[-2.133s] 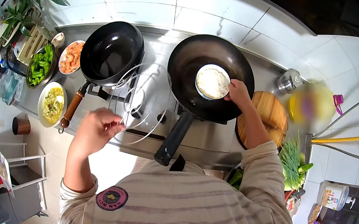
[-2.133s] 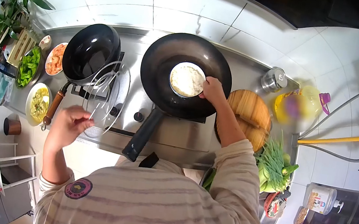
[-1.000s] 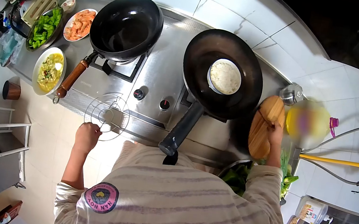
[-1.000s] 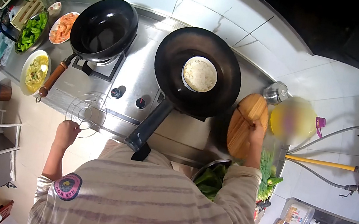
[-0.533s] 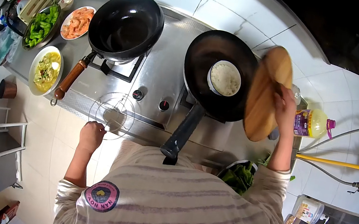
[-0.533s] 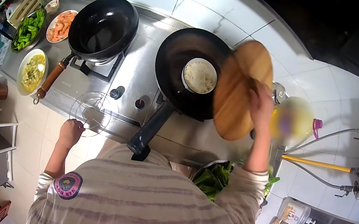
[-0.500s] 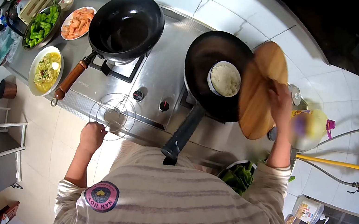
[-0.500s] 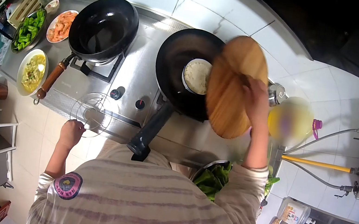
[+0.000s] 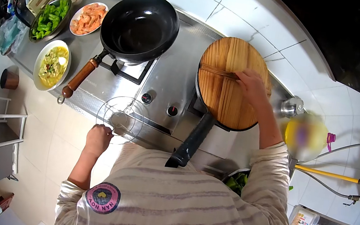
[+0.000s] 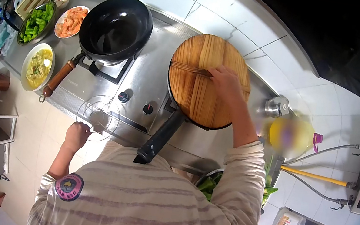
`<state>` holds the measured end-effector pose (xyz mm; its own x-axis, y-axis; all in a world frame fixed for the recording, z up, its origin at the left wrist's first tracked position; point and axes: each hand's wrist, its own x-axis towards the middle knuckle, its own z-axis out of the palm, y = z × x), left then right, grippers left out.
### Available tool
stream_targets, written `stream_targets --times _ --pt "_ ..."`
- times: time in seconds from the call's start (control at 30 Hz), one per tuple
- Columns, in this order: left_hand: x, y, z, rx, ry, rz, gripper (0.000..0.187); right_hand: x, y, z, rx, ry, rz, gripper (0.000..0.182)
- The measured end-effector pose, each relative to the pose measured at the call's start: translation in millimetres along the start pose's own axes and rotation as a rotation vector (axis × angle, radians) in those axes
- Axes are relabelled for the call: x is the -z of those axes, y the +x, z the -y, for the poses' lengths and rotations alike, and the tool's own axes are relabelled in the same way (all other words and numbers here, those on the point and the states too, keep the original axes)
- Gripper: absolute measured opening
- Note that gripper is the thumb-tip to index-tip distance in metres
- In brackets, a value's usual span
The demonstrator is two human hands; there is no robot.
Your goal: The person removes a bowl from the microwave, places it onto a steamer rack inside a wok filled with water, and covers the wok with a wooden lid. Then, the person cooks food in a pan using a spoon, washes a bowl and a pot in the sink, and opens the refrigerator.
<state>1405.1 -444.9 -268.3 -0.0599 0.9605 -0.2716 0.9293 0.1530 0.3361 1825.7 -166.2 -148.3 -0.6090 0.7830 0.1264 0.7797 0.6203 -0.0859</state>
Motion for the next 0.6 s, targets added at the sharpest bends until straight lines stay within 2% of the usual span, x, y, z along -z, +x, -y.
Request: stream_targets --times 0.43,0.6 --pt "10.4 6.6 -8.6 -0.012 -0.012 -0.018 0.01 6.3 2.3 3.8 0.012 0.13 0.058 0.025" --pt "17.2 7.1 -13.4 -0.104 0.01 -0.021 0.011 4.9 3.3 4.1 -0.007 0.102 0.075 0.026"
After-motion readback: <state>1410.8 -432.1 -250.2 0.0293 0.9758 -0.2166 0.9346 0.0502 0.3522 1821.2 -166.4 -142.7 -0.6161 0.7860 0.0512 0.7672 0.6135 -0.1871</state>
